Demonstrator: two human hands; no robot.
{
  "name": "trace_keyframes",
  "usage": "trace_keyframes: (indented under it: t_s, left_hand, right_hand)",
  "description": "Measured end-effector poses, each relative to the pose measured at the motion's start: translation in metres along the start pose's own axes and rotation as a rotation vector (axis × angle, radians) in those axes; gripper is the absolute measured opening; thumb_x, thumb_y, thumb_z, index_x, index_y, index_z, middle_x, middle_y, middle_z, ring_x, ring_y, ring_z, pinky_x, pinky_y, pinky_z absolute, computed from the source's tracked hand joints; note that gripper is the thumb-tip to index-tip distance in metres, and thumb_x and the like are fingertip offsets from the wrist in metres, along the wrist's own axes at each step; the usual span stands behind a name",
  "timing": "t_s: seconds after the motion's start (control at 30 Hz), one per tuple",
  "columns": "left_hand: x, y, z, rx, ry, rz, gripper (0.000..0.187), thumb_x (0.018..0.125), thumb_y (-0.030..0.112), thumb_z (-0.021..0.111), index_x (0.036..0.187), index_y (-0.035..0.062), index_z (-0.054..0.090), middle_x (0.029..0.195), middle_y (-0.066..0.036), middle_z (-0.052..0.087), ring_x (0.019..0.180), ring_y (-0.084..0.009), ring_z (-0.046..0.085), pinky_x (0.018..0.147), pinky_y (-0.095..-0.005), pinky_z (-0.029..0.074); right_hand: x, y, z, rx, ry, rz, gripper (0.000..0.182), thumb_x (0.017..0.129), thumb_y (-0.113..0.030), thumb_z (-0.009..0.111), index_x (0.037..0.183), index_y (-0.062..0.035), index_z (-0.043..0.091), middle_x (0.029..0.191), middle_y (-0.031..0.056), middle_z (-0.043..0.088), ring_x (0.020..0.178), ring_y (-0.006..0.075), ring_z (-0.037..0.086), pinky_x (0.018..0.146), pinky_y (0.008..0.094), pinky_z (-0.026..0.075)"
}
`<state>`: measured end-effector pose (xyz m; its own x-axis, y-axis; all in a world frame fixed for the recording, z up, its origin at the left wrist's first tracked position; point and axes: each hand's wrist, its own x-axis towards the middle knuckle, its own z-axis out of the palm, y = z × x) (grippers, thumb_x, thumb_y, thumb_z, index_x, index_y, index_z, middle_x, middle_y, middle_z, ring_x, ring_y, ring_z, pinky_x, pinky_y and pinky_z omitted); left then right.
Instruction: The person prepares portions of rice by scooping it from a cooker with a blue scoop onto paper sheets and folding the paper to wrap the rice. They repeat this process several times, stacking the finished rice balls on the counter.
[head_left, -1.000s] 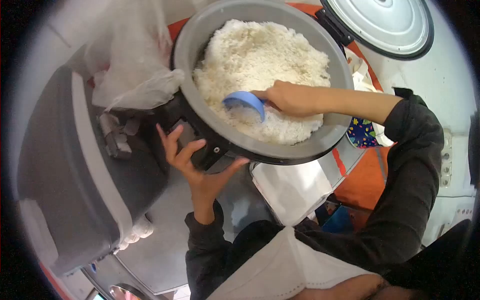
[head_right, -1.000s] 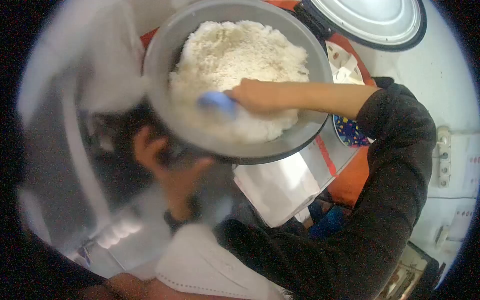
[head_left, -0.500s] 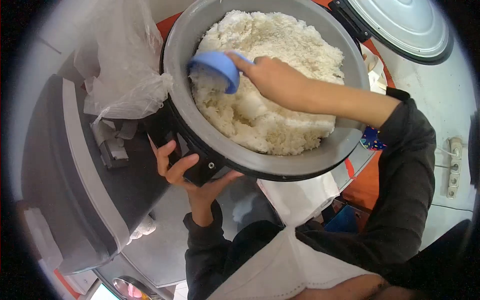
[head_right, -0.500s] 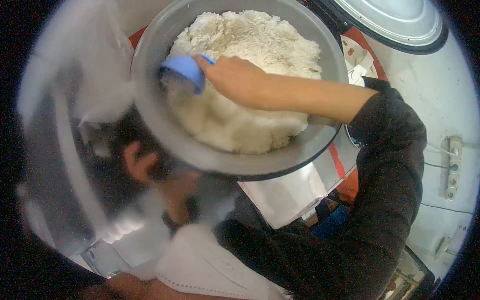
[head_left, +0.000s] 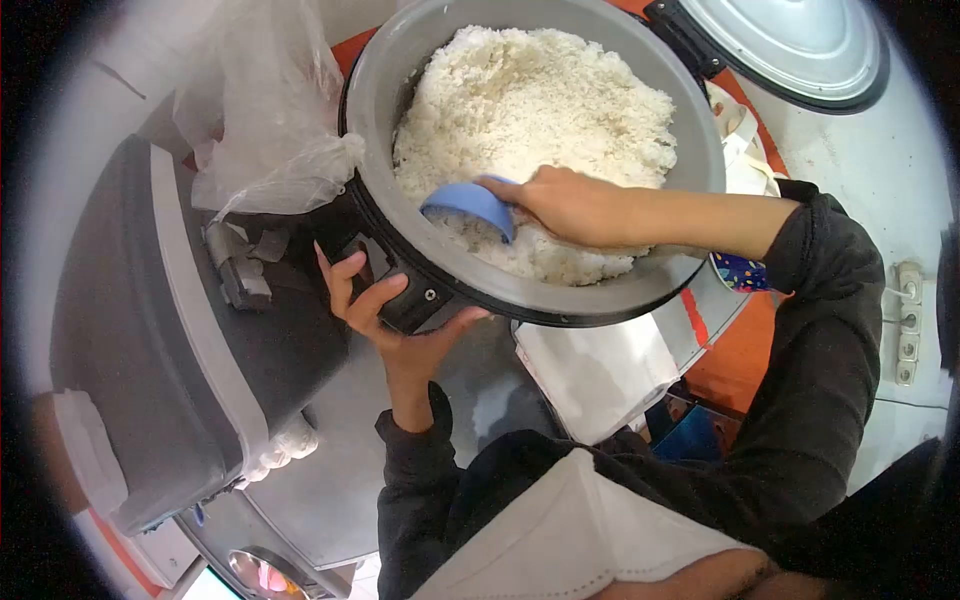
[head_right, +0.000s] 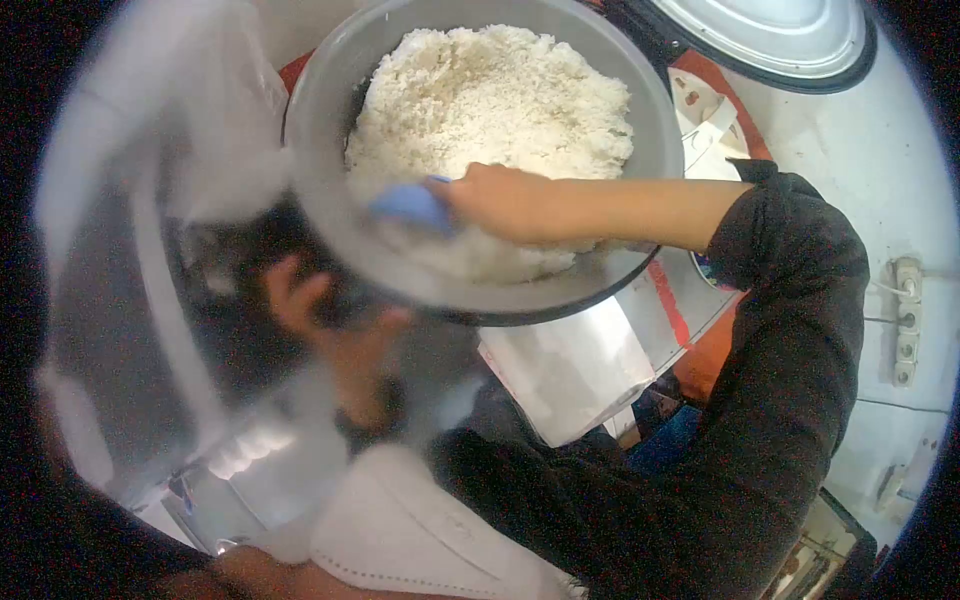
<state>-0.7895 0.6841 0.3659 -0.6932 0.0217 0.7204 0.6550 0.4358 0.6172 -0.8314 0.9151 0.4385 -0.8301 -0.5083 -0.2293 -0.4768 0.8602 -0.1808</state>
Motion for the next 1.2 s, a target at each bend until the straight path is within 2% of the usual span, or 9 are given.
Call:
trace_keyframes:
  t_s: [0.1,0.2,0.3,0.47,0.57,0.63,0.77,0.97,1.2]
  left_hand:
    - [0.001,0.001,0.001,-0.021,-0.009,0.003,0.082,0.049,0.049,0.085,0.109,0.0169,0.04,0.119,-0.01,0.035,0.125,-0.0399,0.03,0.105,-0.0666,0.019]
    - [0.0,0.0,-0.002,0.001,-0.024,-0.006,0.081,0.05,0.05,0.084,0.109,0.0171,0.04,0.119,-0.01,0.035,0.126,-0.0409,0.029,0.105,-0.0666,0.019]
    - [0.002,0.001,-0.002,0.019,-0.038,-0.001,0.08,0.051,0.048,0.085,0.109,0.0174,0.039,0.119,-0.01,0.035,0.127,-0.042,0.027,0.105,-0.0666,0.019]
    - [0.003,0.003,-0.001,0.002,-0.031,0.011,0.081,0.05,0.045,0.086,0.11,0.0176,0.038,0.121,-0.009,0.035,0.128,-0.0437,0.025,0.106,-0.0657,0.018]
    - [0.005,0.005,0.002,-0.049,-0.017,0.01,0.08,0.05,0.043,0.087,0.11,0.0177,0.039,0.122,-0.009,0.034,0.128,-0.0443,0.025,0.106,-0.0643,0.017]
    - [0.007,0.005,0.004,-0.1,0.017,0.031,0.079,0.051,0.041,0.087,0.11,0.0178,0.04,0.123,-0.009,0.035,0.129,-0.0447,0.024,0.107,-0.0627,0.017]
    - [0.007,0.005,0.003,-0.127,0.022,0.025,0.078,0.05,0.037,0.088,0.109,0.0167,0.041,0.124,-0.009,0.035,0.13,-0.0449,0.023,0.108,-0.0617,0.017]
    - [0.004,0.006,0.003,-0.139,0.011,-0.05,0.076,0.05,0.034,0.089,0.109,0.0159,0.044,0.127,-0.01,0.035,0.13,-0.0432,0.024,0.108,-0.0576,0.021]
    - [0.009,0.009,-0.002,-0.187,0.014,-0.037,0.075,0.053,0.035,0.088,0.111,0.0151,0.045,0.129,-0.01,0.036,0.133,-0.0439,0.019,0.104,-0.0553,0.029]
  right_hand:
    - [-0.011,0.009,-0.011,0.27,0.013,0.008,0.041,0.091,-0.01,0.047,0.131,-0.0081,0.046,0.07,0.0211,0.063,0.059,0.0264,0.062,0.055,0.0371,0.049]
    - [-0.01,0.01,-0.052,0.506,-0.311,0.252,0.04,0.093,-0.017,0.05,0.132,-0.0084,0.047,0.062,0.0129,0.057,0.044,0.0166,0.051,0.051,0.0326,0.046]
    - [0.001,0.029,-0.054,0.46,-0.173,0.361,0.039,0.093,-0.016,0.048,0.131,-0.0096,0.047,0.062,0.0131,0.057,0.044,0.0167,0.053,0.051,0.0335,0.047]
    - [0.026,0.018,0.001,0.288,0.09,0.2,0.039,0.089,-0.007,0.046,0.128,-0.0061,0.046,0.081,0.0263,0.062,0.072,0.0413,0.06,0.068,0.0445,0.048]
    - [0.024,-0.01,-0.018,0.326,0.025,0.244,0.031,0.08,0.001,0.048,0.11,0.0001,0.053,0.09,0.028,0.062,0.087,0.0427,0.061,0.076,0.0473,0.049]
    - [0.019,-0.019,-0.021,0.321,0.03,0.202,0.034,0.078,0.002,0.047,0.111,0.0,0.053,0.089,0.0284,0.062,0.087,0.0431,0.061,0.076,0.0481,0.048]
    - [-0.015,-0.041,-0.037,0.277,-0.024,0.241,0.042,0.087,-0.004,0.048,0.128,-0.0009,0.045,0.078,0.0266,0.062,0.072,0.0393,0.062,0.065,0.0463,0.048]
    - [-0.021,-0.07,-0.045,-0.139,-0.031,0.127,0.073,0.073,-0.002,0.056,0.14,-0.0017,0.027,0.07,0.0256,0.059,0.069,0.0396,0.062,0.063,0.0444,0.049]
    - [-0.029,-0.075,-0.068,-0.08,-0.081,0.199,0.056,0.074,-0.005,0.057,0.128,0.0025,0.042,0.083,0.029,0.061,0.079,0.0394,0.063,0.069,0.0451,0.051]
